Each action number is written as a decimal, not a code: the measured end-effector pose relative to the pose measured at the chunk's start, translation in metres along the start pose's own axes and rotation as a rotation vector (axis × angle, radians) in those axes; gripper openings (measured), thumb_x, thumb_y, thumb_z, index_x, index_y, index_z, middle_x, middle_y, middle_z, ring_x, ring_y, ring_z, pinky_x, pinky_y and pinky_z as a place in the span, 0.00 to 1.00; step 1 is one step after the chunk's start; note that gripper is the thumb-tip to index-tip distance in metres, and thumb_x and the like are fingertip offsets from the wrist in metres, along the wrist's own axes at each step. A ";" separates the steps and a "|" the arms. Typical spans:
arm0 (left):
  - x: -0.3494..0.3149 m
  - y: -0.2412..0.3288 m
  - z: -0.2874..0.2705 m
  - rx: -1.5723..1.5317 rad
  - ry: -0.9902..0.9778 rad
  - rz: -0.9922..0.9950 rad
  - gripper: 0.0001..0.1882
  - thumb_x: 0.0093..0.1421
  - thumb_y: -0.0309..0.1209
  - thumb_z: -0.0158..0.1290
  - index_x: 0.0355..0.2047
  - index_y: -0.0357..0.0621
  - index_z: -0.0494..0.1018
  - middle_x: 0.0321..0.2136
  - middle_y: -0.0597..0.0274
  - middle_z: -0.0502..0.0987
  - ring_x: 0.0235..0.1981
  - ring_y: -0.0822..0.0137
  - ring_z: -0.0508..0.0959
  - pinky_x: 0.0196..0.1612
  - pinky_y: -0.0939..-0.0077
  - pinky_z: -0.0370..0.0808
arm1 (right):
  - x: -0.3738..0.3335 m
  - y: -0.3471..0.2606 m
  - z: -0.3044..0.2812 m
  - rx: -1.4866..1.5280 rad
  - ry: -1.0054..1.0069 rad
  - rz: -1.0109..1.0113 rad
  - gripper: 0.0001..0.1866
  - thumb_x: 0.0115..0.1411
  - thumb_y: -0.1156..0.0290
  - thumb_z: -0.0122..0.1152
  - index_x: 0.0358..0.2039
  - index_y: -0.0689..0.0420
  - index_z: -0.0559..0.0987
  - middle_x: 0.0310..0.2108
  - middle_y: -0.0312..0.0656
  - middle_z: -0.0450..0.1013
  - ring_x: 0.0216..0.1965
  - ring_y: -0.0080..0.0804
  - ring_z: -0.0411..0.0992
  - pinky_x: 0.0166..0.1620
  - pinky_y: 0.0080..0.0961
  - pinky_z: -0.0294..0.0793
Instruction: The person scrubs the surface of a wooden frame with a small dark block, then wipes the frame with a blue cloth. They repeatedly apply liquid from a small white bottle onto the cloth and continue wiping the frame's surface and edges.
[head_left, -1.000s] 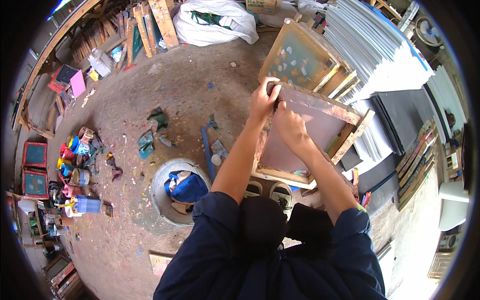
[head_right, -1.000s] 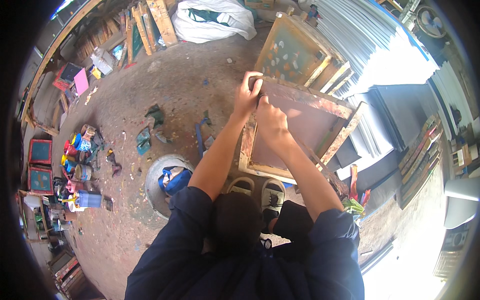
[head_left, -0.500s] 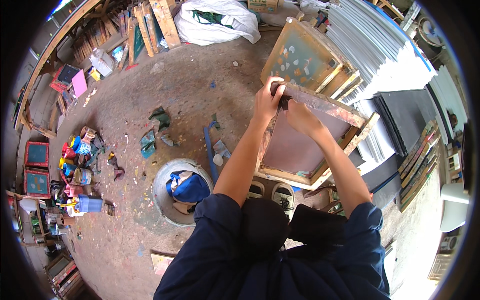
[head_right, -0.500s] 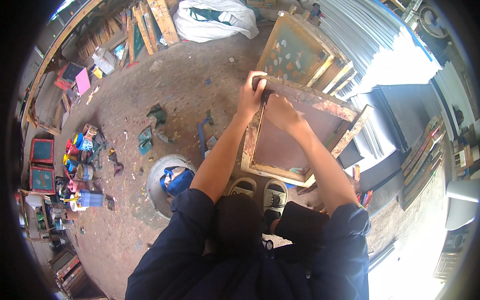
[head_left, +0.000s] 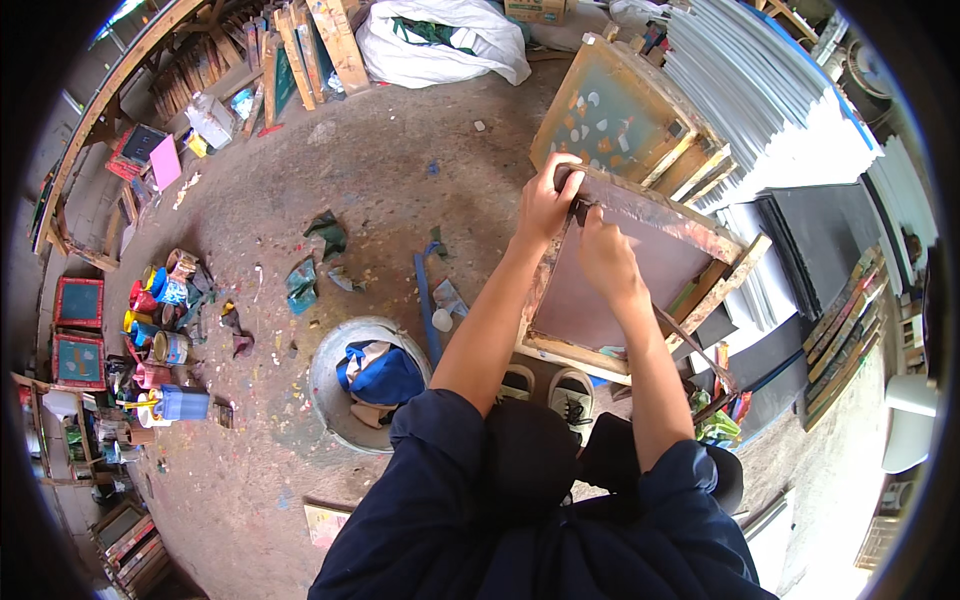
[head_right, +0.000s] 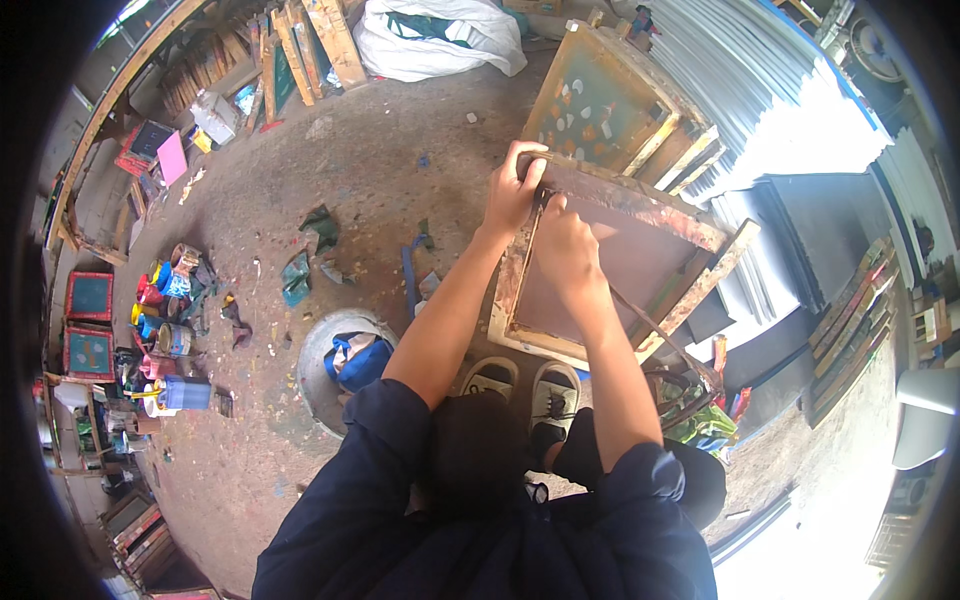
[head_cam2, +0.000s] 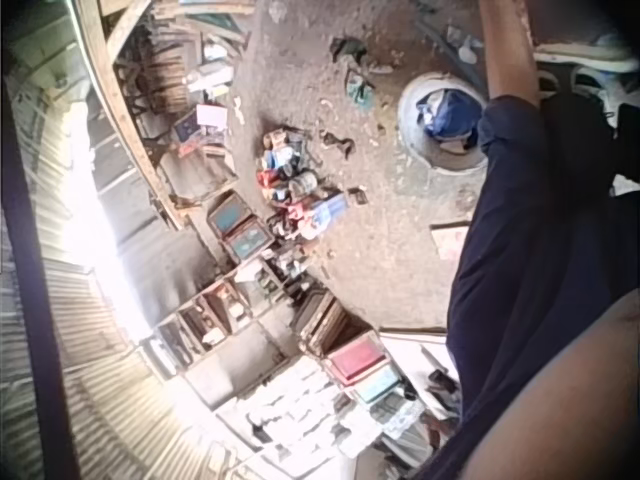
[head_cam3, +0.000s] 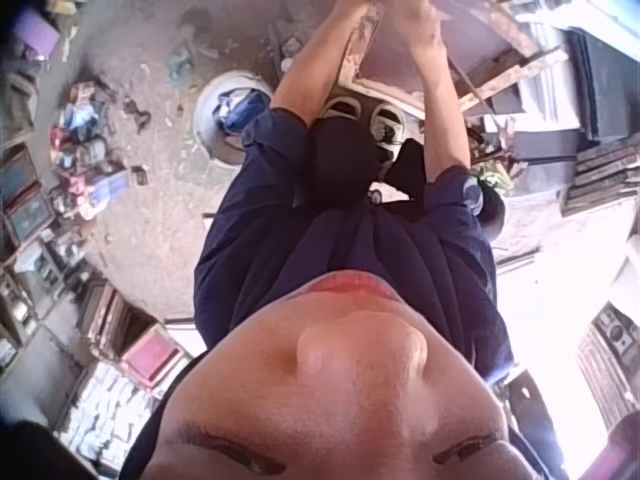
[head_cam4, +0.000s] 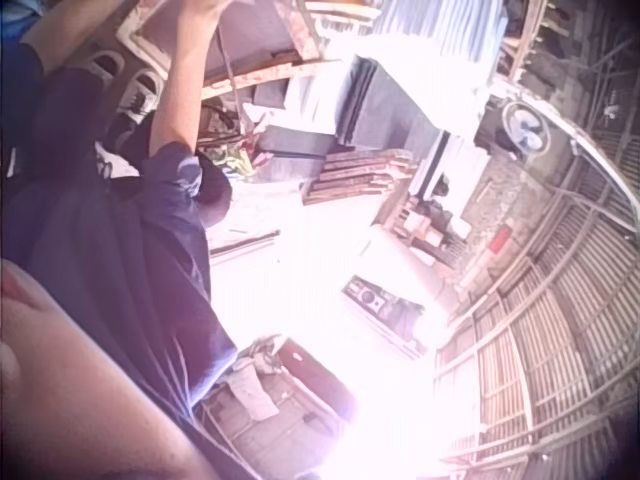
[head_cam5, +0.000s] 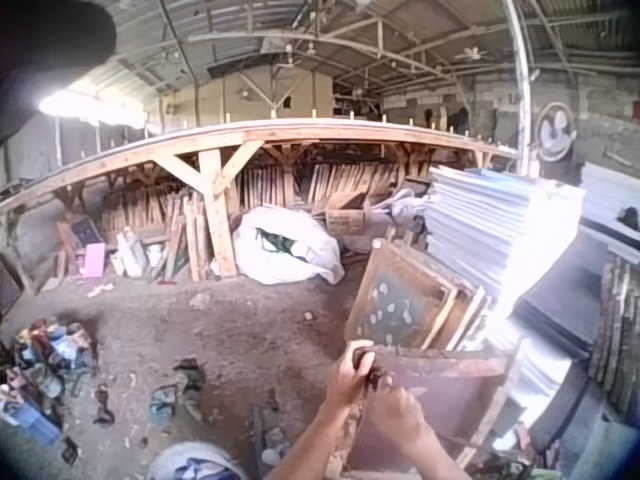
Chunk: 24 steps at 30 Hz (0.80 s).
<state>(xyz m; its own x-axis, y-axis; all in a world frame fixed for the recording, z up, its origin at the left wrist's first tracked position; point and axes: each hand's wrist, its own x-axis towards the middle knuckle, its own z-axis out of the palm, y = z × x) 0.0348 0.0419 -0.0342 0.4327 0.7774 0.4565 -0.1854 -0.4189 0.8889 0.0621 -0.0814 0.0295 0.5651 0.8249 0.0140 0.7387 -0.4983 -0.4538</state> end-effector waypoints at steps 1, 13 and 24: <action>0.000 0.003 0.000 -0.001 0.006 0.027 0.13 0.58 0.39 0.49 0.39 0.46 0.69 0.30 0.53 0.77 0.35 0.50 0.77 0.36 0.66 0.73 | -0.002 0.000 0.003 0.020 0.016 0.024 0.15 0.61 0.70 0.43 0.43 0.67 0.64 0.29 0.67 0.71 0.36 0.65 0.71 0.39 0.52 0.71; 0.000 -0.004 0.003 0.021 0.032 0.175 0.11 0.60 0.35 0.50 0.39 0.45 0.68 0.30 0.54 0.77 0.34 0.54 0.78 0.36 0.67 0.73 | -0.017 0.011 0.059 0.265 0.336 0.031 0.11 0.62 0.70 0.43 0.39 0.65 0.61 0.20 0.63 0.71 0.25 0.61 0.72 0.25 0.51 0.71; 0.014 -0.032 0.004 0.086 0.072 0.111 0.12 0.61 0.39 0.49 0.40 0.47 0.68 0.30 0.54 0.76 0.32 0.58 0.77 0.36 0.69 0.71 | -0.068 0.051 0.068 0.381 0.365 0.134 0.18 0.62 0.72 0.46 0.47 0.74 0.62 0.23 0.63 0.72 0.25 0.58 0.73 0.24 0.44 0.74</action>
<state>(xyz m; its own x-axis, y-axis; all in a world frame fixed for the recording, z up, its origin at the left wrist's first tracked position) 0.0503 0.0649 -0.0566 0.3486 0.7545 0.5560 -0.1506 -0.5405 0.8278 0.0361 -0.1446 -0.0554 0.7864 0.5804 0.2114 0.5040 -0.4052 -0.7628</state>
